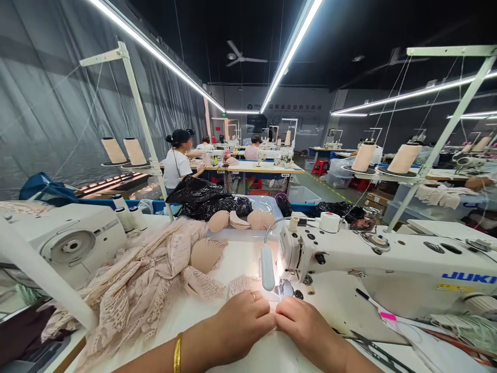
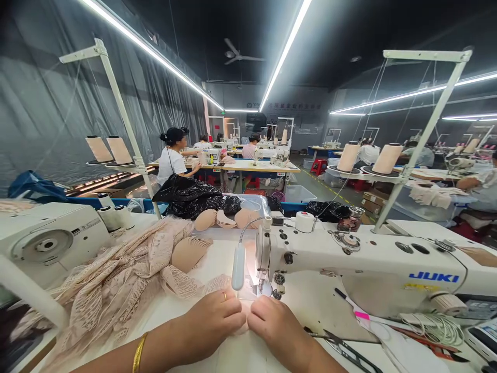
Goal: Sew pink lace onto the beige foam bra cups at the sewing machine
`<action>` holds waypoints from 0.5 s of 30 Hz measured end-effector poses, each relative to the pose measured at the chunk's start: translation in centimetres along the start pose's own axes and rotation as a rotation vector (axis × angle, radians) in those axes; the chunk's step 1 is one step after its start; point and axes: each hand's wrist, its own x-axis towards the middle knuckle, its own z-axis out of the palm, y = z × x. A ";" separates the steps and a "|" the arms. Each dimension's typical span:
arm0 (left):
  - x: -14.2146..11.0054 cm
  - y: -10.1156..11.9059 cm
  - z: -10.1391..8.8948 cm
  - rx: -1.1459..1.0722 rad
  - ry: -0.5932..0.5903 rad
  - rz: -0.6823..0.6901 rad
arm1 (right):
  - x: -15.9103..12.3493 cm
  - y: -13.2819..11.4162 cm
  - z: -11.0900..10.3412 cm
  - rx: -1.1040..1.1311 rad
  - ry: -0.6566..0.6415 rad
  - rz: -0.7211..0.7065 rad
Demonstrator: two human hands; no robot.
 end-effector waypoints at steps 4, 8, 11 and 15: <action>2.3 -0.9 1.1 0.038 -0.124 -0.013 | -0.7 1.1 -0.1 0.048 -0.028 0.046; 2.8 -0.7 0.3 -0.108 -0.234 -0.078 | -1.7 1.6 0.5 0.183 -0.080 0.120; 2.6 -0.2 -0.1 -0.224 -0.293 -0.047 | -2.6 2.1 1.6 0.251 -0.076 0.155; 2.9 -0.1 0.6 -0.297 -0.199 0.015 | -3.1 2.4 2.5 0.288 -0.026 0.151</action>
